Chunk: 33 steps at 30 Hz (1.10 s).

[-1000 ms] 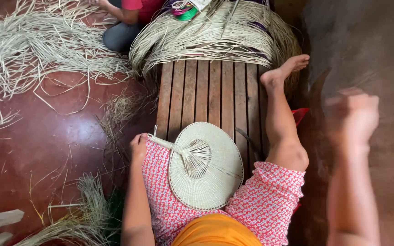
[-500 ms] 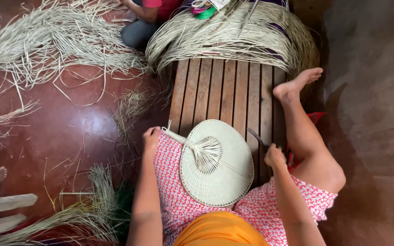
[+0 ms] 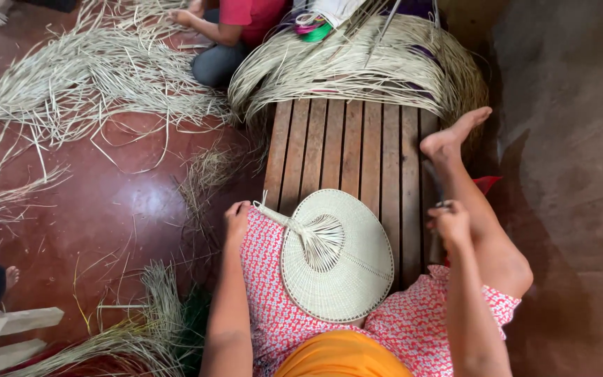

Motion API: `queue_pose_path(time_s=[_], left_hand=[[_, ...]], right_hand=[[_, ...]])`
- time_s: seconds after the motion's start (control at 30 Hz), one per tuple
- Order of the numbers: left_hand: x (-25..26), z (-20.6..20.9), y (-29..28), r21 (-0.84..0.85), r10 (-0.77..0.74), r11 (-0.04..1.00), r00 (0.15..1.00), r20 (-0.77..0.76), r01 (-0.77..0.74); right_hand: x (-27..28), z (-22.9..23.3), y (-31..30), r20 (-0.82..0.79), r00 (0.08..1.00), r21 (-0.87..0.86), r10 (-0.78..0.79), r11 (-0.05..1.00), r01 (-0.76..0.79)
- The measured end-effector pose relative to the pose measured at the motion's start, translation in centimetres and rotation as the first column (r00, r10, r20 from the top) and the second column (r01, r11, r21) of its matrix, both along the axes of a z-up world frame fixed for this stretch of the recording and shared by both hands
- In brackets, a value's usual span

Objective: Weaving dried plant fibers to create a hand fan and securing the wooden handle

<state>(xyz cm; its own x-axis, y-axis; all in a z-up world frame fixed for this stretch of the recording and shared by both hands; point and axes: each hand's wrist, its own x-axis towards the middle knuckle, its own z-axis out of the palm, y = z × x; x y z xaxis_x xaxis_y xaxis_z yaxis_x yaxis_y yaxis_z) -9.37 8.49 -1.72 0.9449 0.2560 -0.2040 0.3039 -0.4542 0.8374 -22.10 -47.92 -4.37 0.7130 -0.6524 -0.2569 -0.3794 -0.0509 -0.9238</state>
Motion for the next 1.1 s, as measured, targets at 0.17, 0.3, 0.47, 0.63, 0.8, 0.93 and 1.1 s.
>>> queue_pose_path(time_s=[0.17,0.3,0.47,0.63,0.8,0.93,1.1], left_hand=[[2.2,-1.8,0.7,0.126,-0.034,0.991,0.997,-0.071,0.043],[4.0,2.8,-2.1,0.366,-0.155,0.882,0.916,-0.369,0.297],[2.5,5.8,-4.0,0.396,-0.14,0.867,0.909,-0.391,0.304],[1.2,1.0,-1.7,0.315,-0.069,0.942,0.985,-0.155,0.116],[0.1,-3.4,-0.2,-0.091,0.079,0.994,0.963,0.259,-0.058],[-2.3,-2.1,-1.1,-0.123,0.178,0.982,0.911,0.373,-0.142],[-8.1,1.5,-5.5,-0.046,0.125,0.991,0.712,0.691,-0.129]], right_hand=[[-2.0,10.1,-6.3,0.194,0.937,0.312,-0.292,0.924,0.223],[-4.5,6.2,-12.0,0.085,0.829,0.65,-0.552,0.661,0.374],[-5.3,7.2,-11.3,0.081,0.729,0.824,-0.68,0.457,0.334],[-5.1,8.0,-10.2,0.116,0.818,0.77,-0.563,0.572,0.284],[-5.7,8.8,-10.1,0.191,0.84,0.802,-0.508,0.574,0.165],[-5.0,8.1,-10.7,0.21,0.765,0.841,-0.609,0.512,0.176],[-4.7,9.5,-9.8,0.147,0.737,0.862,-0.659,0.452,0.232]])
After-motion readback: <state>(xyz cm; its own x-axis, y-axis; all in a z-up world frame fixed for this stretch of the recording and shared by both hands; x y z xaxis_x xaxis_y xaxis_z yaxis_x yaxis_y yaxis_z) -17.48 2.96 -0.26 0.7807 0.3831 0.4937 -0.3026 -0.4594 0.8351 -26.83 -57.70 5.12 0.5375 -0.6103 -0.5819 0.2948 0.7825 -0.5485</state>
